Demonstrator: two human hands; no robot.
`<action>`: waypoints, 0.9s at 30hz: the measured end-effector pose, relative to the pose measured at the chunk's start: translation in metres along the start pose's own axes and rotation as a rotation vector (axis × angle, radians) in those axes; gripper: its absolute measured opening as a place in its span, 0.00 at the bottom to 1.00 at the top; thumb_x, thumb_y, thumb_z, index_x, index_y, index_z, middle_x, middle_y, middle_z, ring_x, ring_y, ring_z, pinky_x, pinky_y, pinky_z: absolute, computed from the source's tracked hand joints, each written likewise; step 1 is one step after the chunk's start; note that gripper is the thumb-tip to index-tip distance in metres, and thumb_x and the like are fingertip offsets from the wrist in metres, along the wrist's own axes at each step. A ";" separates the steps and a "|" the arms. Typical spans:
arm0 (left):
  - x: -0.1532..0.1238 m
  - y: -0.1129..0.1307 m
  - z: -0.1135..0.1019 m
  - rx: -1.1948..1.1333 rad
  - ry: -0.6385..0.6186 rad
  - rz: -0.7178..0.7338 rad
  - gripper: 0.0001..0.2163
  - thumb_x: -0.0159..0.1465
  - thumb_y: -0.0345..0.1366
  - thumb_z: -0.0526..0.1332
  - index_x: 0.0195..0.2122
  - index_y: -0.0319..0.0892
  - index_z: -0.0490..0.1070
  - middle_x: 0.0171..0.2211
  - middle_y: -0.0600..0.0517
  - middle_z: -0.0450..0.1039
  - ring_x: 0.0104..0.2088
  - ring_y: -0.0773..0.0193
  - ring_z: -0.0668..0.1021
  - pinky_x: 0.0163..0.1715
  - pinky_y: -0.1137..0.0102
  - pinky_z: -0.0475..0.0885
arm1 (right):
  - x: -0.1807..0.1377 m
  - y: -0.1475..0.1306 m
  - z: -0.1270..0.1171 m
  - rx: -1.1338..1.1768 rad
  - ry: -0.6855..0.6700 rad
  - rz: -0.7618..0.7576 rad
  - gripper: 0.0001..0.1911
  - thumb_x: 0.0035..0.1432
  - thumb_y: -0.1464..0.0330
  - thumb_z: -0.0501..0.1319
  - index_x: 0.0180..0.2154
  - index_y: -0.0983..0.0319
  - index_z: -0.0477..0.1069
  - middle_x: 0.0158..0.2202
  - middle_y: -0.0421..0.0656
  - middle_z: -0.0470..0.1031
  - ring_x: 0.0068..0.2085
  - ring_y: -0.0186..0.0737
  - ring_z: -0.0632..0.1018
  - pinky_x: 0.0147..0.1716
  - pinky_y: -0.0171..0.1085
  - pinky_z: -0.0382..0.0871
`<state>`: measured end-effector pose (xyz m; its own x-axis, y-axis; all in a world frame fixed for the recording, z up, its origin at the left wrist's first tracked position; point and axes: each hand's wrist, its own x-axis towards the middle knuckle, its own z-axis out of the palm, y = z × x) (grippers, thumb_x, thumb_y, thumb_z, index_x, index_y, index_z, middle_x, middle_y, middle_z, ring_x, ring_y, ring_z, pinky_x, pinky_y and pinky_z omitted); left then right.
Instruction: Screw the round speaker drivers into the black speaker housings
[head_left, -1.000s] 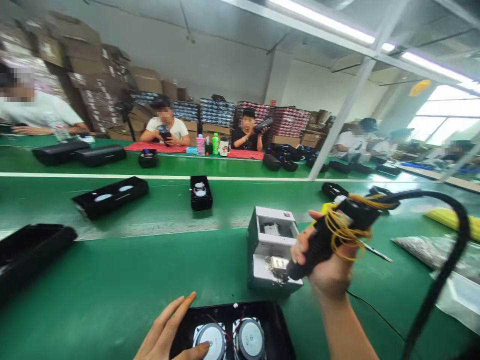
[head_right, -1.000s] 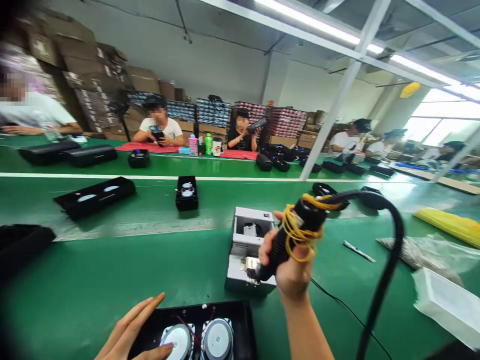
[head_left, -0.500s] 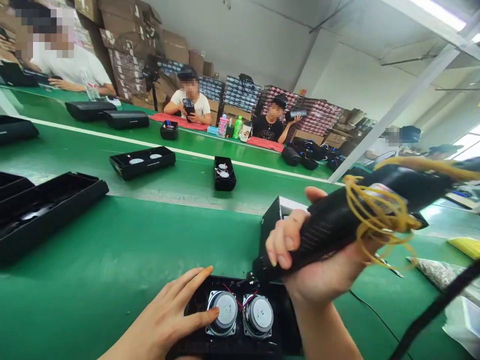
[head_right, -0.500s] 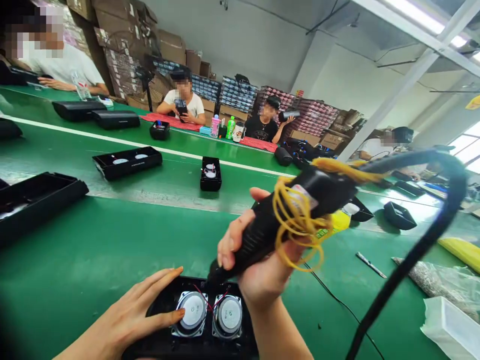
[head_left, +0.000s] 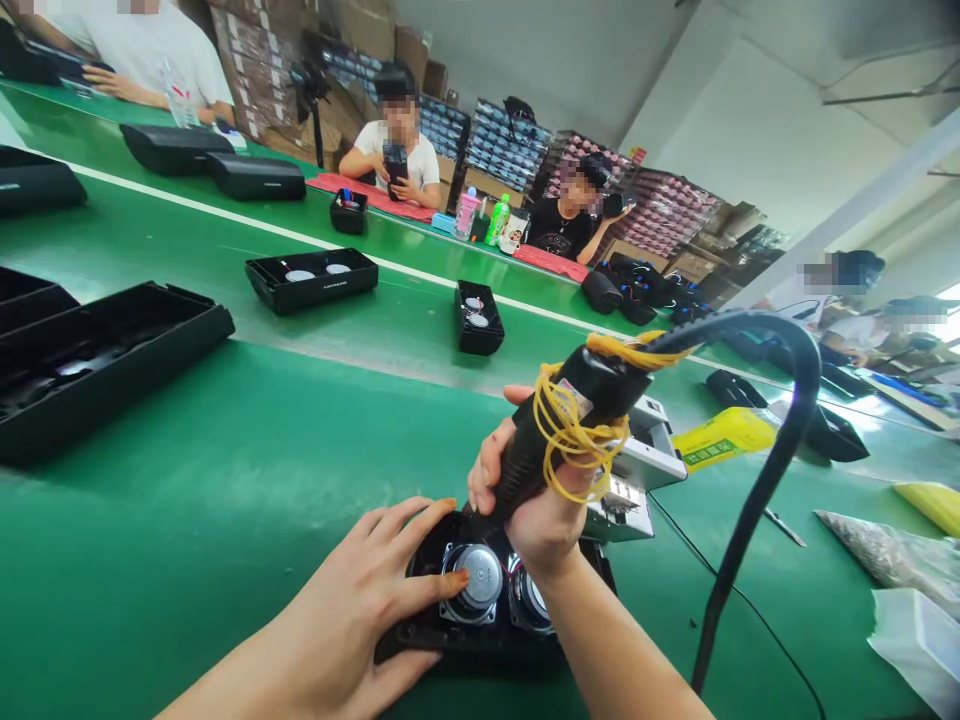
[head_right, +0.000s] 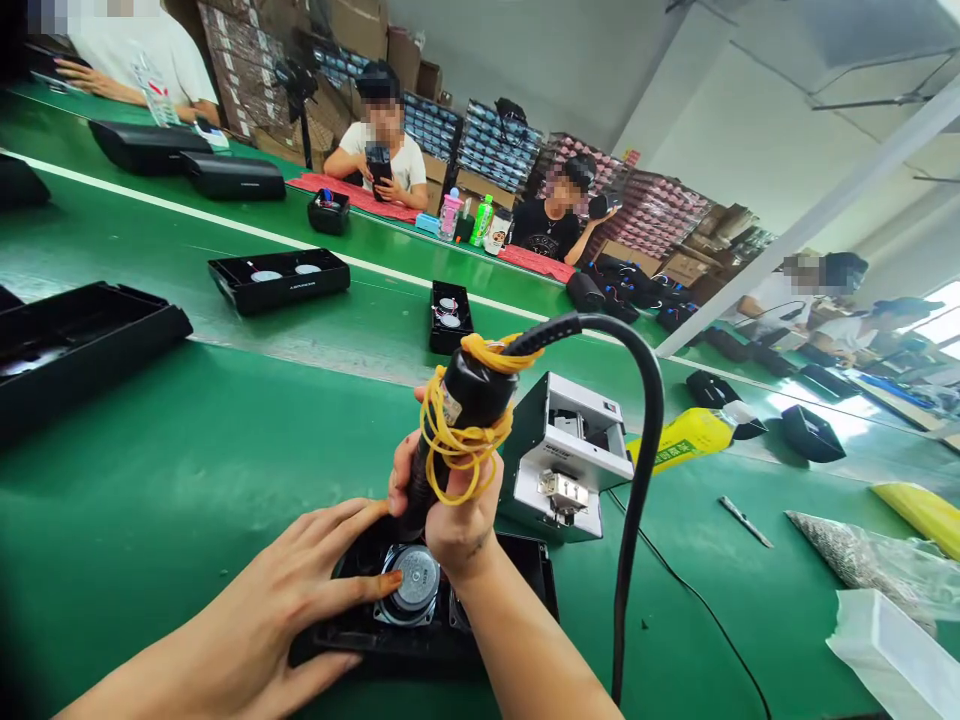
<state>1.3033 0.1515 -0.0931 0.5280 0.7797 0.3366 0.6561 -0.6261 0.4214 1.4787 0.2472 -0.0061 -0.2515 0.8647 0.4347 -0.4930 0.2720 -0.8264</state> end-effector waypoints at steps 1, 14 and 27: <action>0.001 0.000 -0.001 0.000 0.001 0.000 0.35 0.59 0.34 0.69 0.68 0.64 0.68 0.77 0.53 0.49 0.72 0.39 0.63 0.64 0.38 0.69 | -0.001 0.002 0.000 0.004 -0.005 0.001 0.33 0.65 0.39 0.61 0.57 0.56 0.68 0.26 0.34 0.70 0.18 0.31 0.68 0.18 0.31 0.65; 0.005 0.007 -0.007 -0.054 -0.011 -0.032 0.33 0.58 0.33 0.68 0.65 0.62 0.70 0.76 0.51 0.52 0.71 0.38 0.63 0.64 0.37 0.66 | -0.001 0.010 -0.002 0.023 -0.008 0.018 0.33 0.63 0.38 0.62 0.56 0.55 0.69 0.26 0.35 0.70 0.18 0.30 0.69 0.18 0.31 0.64; 0.007 0.007 -0.008 -0.064 0.002 -0.026 0.30 0.59 0.34 0.68 0.63 0.62 0.71 0.73 0.49 0.55 0.71 0.40 0.62 0.64 0.38 0.64 | -0.005 0.019 -0.005 0.027 -0.046 0.024 0.32 0.64 0.38 0.61 0.54 0.55 0.68 0.26 0.35 0.70 0.18 0.31 0.67 0.17 0.31 0.63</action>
<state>1.3071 0.1525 -0.0808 0.5100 0.7956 0.3269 0.6335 -0.6045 0.4829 1.4748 0.2498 -0.0255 -0.3014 0.8503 0.4315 -0.5088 0.2393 -0.8269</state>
